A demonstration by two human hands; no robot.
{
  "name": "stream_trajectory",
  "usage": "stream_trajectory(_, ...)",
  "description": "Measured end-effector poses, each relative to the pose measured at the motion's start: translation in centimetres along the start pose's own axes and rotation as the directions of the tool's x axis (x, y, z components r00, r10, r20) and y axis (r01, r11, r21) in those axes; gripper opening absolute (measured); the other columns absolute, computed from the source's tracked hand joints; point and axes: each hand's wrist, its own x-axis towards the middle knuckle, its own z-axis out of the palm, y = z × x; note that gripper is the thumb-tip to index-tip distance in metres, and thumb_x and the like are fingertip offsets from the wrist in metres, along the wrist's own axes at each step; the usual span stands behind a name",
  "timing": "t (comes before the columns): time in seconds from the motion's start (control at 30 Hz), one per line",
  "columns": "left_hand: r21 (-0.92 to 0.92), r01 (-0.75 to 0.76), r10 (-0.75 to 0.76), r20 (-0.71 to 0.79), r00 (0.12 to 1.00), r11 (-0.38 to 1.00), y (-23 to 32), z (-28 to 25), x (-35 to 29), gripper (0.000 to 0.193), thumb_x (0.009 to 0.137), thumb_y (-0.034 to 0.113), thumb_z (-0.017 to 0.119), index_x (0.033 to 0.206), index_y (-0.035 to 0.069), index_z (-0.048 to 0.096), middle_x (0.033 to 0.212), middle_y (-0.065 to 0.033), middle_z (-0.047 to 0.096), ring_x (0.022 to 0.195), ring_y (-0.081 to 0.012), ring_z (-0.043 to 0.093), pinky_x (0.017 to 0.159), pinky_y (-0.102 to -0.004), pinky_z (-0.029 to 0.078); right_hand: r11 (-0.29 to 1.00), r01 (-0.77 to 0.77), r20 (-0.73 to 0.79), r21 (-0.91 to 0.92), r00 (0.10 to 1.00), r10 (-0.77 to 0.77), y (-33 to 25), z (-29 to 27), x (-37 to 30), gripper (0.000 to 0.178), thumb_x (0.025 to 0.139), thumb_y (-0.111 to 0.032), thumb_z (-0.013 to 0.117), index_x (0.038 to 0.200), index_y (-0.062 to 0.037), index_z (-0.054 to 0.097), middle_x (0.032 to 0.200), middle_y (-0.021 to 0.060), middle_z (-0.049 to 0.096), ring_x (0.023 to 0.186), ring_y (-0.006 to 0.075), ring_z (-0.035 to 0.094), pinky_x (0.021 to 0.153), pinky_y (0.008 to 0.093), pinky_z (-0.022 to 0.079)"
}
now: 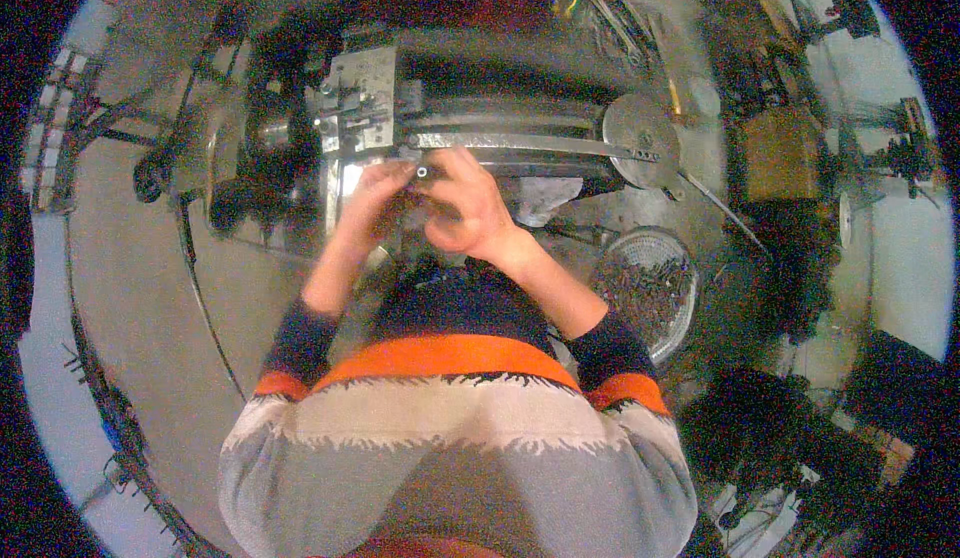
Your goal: The person operates a metal lathe, repeatedly loading small cylindrical metal pieces into the chuck, adjusting controls, and removing finished pieces. The person places the finished pieces into a metal basket on the floor.
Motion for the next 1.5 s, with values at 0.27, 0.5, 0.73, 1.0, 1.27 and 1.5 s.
stream_trajectory(0.27, 0.0, -0.038, 0.038, -0.071, 0.997, 0.999, 1.6, 2.3, -1.9, 0.022, 0.082, 0.022, 0.055, 0.089, 0.001, 0.057, 0.078, -0.0041, 0.06, 0.069, -0.0121, 0.057, 0.062, -0.0239, 0.046, 0.998, 0.057, -0.018, -0.021, 0.998, -0.057, -0.1, 0.2, -0.3, 0.033, 0.051, -0.008, 0.06, 0.083, -0.0024, 0.058, 0.091, 0.0163, 0.05, 0.08, 0.0333, 0.049, 0.069, 0.0371, 0.043)
stream_trajectory(0.5, 0.062, -0.088, 0.092, -0.071, 0.993, 0.994, 0.5, 0.4, -2.3, 0.024, 0.083, 0.022, 0.054, 0.09, -0.001, 0.056, 0.079, -0.0061, 0.06, 0.068, -0.0133, 0.058, 0.063, -0.0242, 0.045, 0.997, 0.065, -0.014, 0.034, 0.998, -0.064, -0.6, 0.6, 0.5, 0.036, 0.048, 0.002, 0.053, 0.082, -0.0037, 0.063, 0.09, 0.0147, 0.054, 0.08, 0.0307, 0.053, 0.069, 0.0324, 0.044)
stream_trajectory(0.73, 0.065, -0.191, 0.196, -0.07, 0.978, 0.979, 0.8, -1.9, -3.9, 0.025, 0.084, 0.022, 0.049, 0.087, -0.002, 0.054, 0.071, -0.0109, 0.06, 0.066, -0.0189, 0.059, 0.06, -0.0265, 0.043, 0.926, 0.335, -0.024, -0.175, 0.939, -0.344, 4.3, -4.1, 8.8, 0.035, 0.051, -0.008, 0.058, 0.086, -0.0053, 0.062, 0.094, 0.0169, 0.051, 0.086, 0.0319, 0.052, 0.075, 0.0343, 0.043)
stream_trajectory(1.0, 0.047, -0.18, 0.185, -0.293, 0.938, 0.983, 0.3, -4.6, -5.7, 0.023, 0.082, 0.018, 0.051, 0.092, -0.003, 0.052, 0.076, -0.0099, 0.059, 0.069, -0.0217, 0.06, 0.064, -0.0303, 0.048, 0.944, -0.105, -0.094, -0.312, 0.992, 0.079, 7.5, -2.4, 9.0, 0.054, 0.054, -0.019, 0.063, 0.106, -0.0122, 0.055, 0.123, 0.0237, 0.038, 0.114, 0.0383, 0.036, 0.096, 0.0417, 0.031)
stream_trajectory(1.27, 0.048, -0.222, 0.212, -0.542, 0.813, 0.974, -2.0, -11.6, -10.0, 0.022, 0.079, 0.02, 0.057, 0.091, 0.002, 0.053, 0.073, -0.009, 0.057, 0.069, -0.0207, 0.056, 0.067, -0.0353, 0.048, 0.771, -0.613, -0.038, -0.171, 0.787, 0.616, 10.5, -0.2, -15.0, 0.033, 0.052, -0.014, 0.062, 0.083, -0.0034, 0.063, 0.086, 0.0174, 0.056, 0.083, 0.0318, 0.055, 0.07, 0.0359, 0.045)
stream_trajectory(1.5, 0.215, -0.02, 0.157, -0.643, 0.75, 0.976, -2.6, -17.0, -9.7, 0.021, 0.08, 0.022, 0.053, 0.093, 0.005, 0.054, 0.074, -0.0063, 0.058, 0.061, -0.0148, 0.054, 0.057, -0.0263, 0.043, 0.297, -0.924, -0.384, -0.241, 0.372, 0.845, 10.5, -6.7, -29.8, 0.029, 0.053, -0.02, 0.063, 0.077, -0.0056, 0.064, 0.079, 0.0145, 0.059, 0.076, 0.0308, 0.056, 0.067, 0.0371, 0.046)
